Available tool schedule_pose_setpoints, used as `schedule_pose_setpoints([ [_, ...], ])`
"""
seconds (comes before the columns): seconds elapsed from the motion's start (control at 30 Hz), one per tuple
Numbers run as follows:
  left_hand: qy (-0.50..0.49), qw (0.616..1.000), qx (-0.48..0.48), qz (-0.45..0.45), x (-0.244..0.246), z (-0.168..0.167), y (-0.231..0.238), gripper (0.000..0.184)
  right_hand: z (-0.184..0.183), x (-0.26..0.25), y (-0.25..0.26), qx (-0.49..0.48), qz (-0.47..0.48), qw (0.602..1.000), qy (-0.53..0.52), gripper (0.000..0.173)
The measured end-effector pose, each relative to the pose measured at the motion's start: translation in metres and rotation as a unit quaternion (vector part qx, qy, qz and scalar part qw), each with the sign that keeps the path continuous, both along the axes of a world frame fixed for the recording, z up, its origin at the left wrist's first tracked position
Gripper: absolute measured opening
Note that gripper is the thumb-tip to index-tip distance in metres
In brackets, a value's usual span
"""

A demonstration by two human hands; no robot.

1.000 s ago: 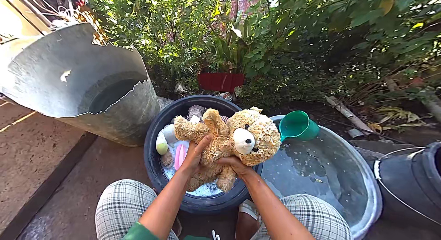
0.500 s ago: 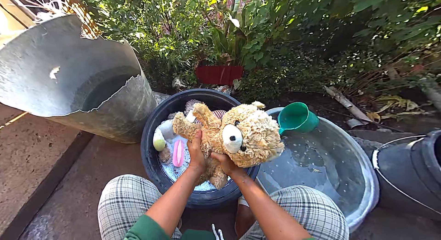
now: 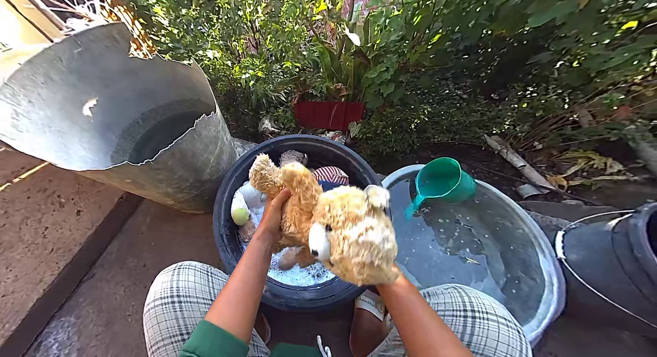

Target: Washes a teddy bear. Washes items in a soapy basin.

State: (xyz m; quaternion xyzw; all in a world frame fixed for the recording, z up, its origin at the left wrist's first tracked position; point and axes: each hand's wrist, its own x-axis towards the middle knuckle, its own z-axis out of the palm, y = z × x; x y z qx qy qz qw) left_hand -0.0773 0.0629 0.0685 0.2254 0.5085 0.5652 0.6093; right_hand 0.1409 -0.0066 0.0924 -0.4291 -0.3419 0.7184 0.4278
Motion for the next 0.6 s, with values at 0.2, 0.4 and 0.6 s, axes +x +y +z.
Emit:
schedule_pose_setpoints([
  [0.2, 0.067, 0.988, 0.133, -0.032, -0.024, 0.005, -0.018, 0.021, 0.0, 0.034, 0.091, 0.307, 0.09, 0.852, -0.414, 0.04],
  [0.4, 0.117, 0.971, 0.135, -0.161, 0.005, 0.017, -0.026, 0.035, -0.012, -0.008, 0.063, 0.186, 0.257, 0.944, -0.088, 0.138],
  [0.6, 0.159, 0.978, 0.114, -0.068, 0.029, 0.005, -0.021, 0.048, -0.002, -0.024, 0.058, 0.121, 0.297, 0.941, -0.104, 0.124],
])
